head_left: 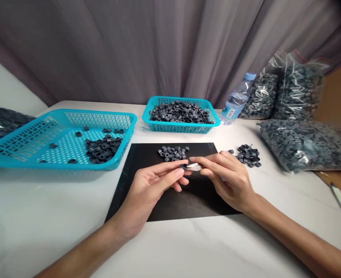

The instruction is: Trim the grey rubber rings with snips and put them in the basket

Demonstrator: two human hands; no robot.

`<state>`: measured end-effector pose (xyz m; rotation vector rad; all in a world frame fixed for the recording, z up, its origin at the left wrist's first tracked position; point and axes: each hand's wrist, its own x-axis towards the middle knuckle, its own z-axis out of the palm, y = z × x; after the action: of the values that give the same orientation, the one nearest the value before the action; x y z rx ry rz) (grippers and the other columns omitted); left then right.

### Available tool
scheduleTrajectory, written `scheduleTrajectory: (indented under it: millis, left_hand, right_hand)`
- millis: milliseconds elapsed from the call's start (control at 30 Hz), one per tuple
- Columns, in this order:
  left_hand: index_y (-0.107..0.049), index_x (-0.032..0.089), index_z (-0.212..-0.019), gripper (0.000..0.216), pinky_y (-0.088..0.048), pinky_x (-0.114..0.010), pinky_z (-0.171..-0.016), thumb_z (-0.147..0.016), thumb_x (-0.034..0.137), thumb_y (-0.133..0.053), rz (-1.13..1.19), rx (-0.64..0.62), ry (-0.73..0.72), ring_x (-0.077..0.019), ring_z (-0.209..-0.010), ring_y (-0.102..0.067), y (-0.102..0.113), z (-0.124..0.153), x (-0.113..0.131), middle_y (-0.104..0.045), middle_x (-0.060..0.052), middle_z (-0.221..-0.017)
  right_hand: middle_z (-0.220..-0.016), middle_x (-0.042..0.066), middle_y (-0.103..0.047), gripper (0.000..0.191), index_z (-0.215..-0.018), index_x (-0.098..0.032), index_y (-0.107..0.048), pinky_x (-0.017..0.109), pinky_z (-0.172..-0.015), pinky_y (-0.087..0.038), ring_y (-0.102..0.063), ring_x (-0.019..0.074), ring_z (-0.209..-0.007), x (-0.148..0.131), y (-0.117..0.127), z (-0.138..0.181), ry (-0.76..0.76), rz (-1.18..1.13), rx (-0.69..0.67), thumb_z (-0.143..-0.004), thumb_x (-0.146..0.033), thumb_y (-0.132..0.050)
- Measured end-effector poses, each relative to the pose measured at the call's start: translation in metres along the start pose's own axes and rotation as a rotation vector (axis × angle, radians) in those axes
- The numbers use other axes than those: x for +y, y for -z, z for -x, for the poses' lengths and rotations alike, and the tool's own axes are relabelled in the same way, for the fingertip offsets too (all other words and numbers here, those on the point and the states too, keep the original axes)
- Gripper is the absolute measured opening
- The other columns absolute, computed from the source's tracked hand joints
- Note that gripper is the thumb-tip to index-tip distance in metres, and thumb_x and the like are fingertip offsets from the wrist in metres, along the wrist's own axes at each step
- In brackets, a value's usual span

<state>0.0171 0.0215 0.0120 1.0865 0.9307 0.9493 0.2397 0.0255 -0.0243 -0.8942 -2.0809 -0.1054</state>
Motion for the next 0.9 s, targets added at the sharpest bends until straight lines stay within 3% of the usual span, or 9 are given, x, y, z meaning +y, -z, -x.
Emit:
scheduleTrajectory:
  millis: [533,900]
  left_hand:
    - [-0.083,0.023,-0.112,0.025,-0.052,-0.027,-0.074,-0.088,0.031,-0.078,-0.025,-0.015,-0.001,-0.0161,-0.075,-0.064,0.0009,-0.0008,-0.003,-0.079,-0.005,-0.084]
    - [-0.083,0.026,-0.109,0.021,-0.051,-0.021,-0.072,-0.089,0.03,-0.078,-0.007,-0.034,0.007,-0.0121,-0.074,-0.063,0.0003,-0.0007,-0.0026,-0.078,-0.002,-0.082]
  right_hand:
    - [-0.1,0.008,-0.076,0.029,-0.131,-0.021,-0.066,0.034,-0.067,-0.041,-0.057,0.0174,-0.074,-0.0016,0.0022,-0.0002,0.042,0.05,0.0,-0.106,-0.023,-0.052]
    - [-0.098,0.008,-0.076,0.027,-0.129,-0.02,-0.066,0.035,-0.068,-0.041,-0.057,0.0179,-0.074,-0.0014,0.0025,-0.0008,0.045,0.042,0.005,-0.106,-0.022,-0.052]
